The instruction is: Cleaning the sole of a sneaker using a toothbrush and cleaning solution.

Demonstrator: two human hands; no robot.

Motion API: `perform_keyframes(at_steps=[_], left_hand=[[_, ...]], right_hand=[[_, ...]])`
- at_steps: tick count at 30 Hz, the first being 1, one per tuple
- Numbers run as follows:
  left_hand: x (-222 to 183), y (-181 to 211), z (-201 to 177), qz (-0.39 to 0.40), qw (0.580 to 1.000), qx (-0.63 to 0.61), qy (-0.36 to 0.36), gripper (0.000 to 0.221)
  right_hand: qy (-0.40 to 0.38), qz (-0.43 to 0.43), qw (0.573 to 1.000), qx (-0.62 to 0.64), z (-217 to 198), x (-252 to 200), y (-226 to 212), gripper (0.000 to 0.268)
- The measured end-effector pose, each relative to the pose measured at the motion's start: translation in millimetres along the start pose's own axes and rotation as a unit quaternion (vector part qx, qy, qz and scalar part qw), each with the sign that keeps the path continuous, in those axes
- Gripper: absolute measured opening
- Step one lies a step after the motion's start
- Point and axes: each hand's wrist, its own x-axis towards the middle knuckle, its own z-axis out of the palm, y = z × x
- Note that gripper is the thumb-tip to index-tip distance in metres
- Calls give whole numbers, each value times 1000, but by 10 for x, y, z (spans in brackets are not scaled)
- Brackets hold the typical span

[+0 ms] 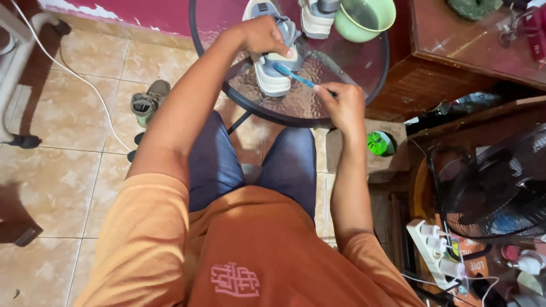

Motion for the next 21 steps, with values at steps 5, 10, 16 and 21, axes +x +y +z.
perform_keyframes(at_steps=[5, 10, 16, 21], left_hand=[[-91, 77, -66, 39, 999, -32, -15, 57], [-223, 134, -40, 25, 996, -81, -34, 64], [-281, 187, -36, 19, 989, -137, -49, 68], [-339, 98, 84, 76, 986, -148, -5, 62]], right_hand=[[0, -31, 999, 34, 334, 216, -24, 26], [-19, 88, 983, 157, 224, -20, 327, 22], [0, 0, 981, 195, 746, -4, 444, 11], [58, 141, 959, 238, 690, -213, 582, 26]])
